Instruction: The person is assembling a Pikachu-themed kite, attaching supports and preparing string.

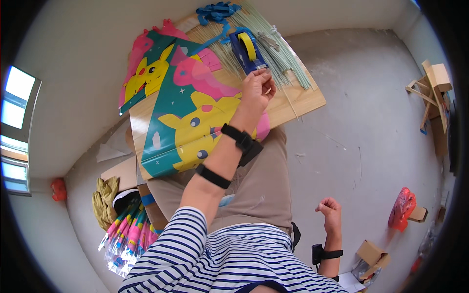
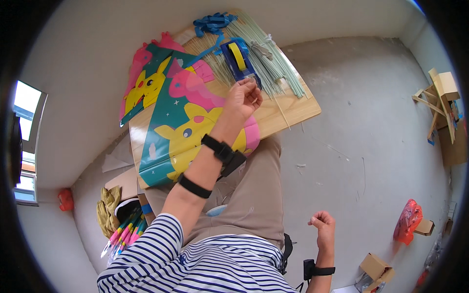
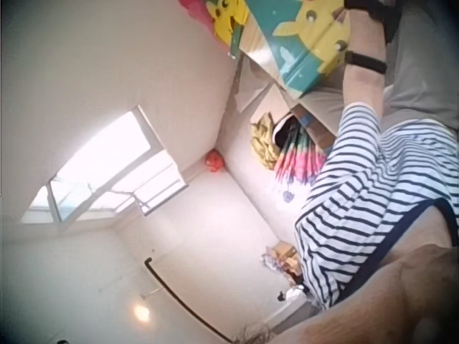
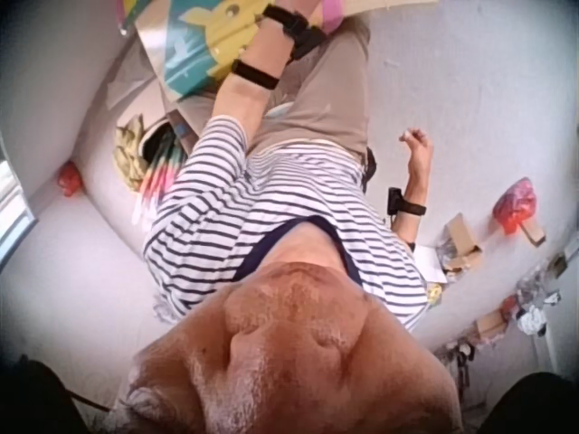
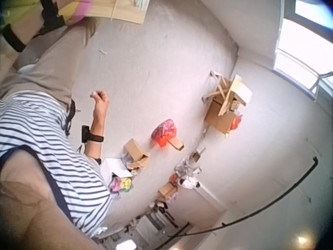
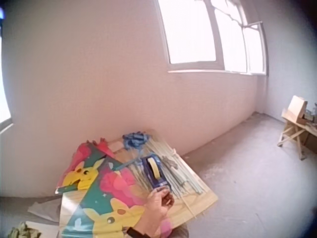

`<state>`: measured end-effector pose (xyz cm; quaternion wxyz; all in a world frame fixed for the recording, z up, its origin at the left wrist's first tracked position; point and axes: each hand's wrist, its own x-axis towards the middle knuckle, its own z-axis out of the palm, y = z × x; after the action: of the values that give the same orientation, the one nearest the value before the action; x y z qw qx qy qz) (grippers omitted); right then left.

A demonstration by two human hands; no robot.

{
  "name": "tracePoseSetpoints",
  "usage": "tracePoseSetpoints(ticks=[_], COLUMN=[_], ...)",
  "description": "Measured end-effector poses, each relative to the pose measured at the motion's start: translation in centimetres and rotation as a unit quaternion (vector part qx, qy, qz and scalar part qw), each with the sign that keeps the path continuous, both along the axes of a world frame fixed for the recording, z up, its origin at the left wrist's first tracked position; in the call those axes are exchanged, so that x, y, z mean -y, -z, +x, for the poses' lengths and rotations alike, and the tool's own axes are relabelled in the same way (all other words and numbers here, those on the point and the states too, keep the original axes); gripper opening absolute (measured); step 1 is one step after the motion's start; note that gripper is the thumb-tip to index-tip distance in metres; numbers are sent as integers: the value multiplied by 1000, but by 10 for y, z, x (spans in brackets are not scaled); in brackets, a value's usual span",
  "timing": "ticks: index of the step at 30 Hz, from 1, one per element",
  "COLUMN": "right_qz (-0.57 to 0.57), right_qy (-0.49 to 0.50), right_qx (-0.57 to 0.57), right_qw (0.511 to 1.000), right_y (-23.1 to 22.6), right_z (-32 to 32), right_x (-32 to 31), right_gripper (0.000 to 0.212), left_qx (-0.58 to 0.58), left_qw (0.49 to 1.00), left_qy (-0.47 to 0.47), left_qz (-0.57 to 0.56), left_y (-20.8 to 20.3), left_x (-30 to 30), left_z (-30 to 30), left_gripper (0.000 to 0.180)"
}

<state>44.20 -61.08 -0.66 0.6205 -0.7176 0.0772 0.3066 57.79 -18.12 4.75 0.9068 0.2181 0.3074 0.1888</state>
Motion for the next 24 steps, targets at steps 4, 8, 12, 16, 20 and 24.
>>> tracePoseSetpoints(ticks=[4, 8, 12, 16, 20, 24], right_qz=[15, 47, 90, 75, 114, 131], right_qy=[-29, -78, -138, -228, -277, -314], right_qx=[26, 79, 87, 111, 125, 145], right_qw=[999, 993, 982, 964, 946, 929], right_y=[-3, -13, -33, -54, -72, -94], right_z=[7, 19, 32, 44, 49, 47], right_x=[-12, -38, -72, -111, -160, -206], right_gripper=[4, 4, 5, 5, 8, 13], left_qx=[141, 187, 230, 231, 179, 117], left_qw=[984, 972, 947, 924, 896, 877], left_qy=[63, 38, 2, -50, -162, -249], left_qz=[93, 136, 224, 300, 374, 394], left_y=[-50, -101, -135, -139, -145, -139], left_x=[-24, -47, -67, -102, -114, -120], left_z=[-54, -124, -204, -296, -380, -452], left_gripper=[9, 12, 22, 15, 13, 10])
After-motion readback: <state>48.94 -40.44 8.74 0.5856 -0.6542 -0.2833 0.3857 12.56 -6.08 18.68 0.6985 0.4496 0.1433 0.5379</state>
